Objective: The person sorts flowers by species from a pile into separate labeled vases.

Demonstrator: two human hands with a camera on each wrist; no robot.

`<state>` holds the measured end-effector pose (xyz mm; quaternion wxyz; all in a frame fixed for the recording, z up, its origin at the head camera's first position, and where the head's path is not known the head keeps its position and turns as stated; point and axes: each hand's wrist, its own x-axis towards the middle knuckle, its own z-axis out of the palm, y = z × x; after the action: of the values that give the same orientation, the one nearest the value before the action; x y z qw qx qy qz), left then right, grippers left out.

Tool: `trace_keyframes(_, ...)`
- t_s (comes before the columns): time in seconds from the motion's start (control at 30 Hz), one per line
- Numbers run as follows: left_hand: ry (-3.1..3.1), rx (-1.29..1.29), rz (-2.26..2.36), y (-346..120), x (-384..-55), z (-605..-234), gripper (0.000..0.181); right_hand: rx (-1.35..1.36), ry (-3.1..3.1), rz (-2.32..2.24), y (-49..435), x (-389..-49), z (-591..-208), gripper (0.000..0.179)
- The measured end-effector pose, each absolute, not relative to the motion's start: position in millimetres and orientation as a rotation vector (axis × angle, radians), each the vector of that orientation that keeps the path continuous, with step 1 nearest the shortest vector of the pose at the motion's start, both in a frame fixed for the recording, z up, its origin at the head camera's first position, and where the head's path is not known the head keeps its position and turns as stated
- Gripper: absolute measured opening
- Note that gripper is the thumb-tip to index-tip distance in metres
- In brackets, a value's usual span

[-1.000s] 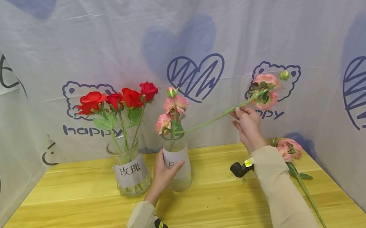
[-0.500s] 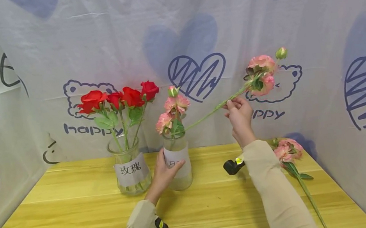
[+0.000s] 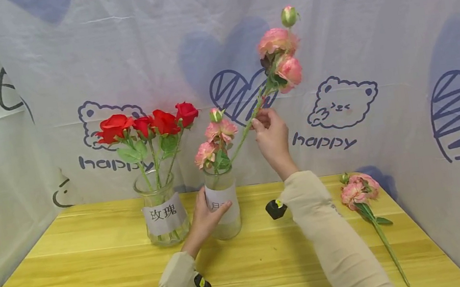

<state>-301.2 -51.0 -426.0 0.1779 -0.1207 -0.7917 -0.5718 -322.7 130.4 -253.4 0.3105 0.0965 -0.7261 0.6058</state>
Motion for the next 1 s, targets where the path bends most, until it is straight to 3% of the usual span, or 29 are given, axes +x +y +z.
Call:
trace_keyframes(0.47, -2.243, -0.347, -1.655, -48, -300, -424, 0.079, 0.429, -2.059, 1.443, 106, -314, -254, 0.027)
trace_keyframes(0.7, -2.249, -0.345, -1.656, -49, -299, -424, 0.079, 0.438, -2.105, 1.397, 118, -312, -267, 0.014)
trace_keyframes(1.0, -2.234, -0.344, -1.643, -51, -300, -425, 0.076, 0.403, -2.138, 1.454, 135, -310, -277, 0.019)
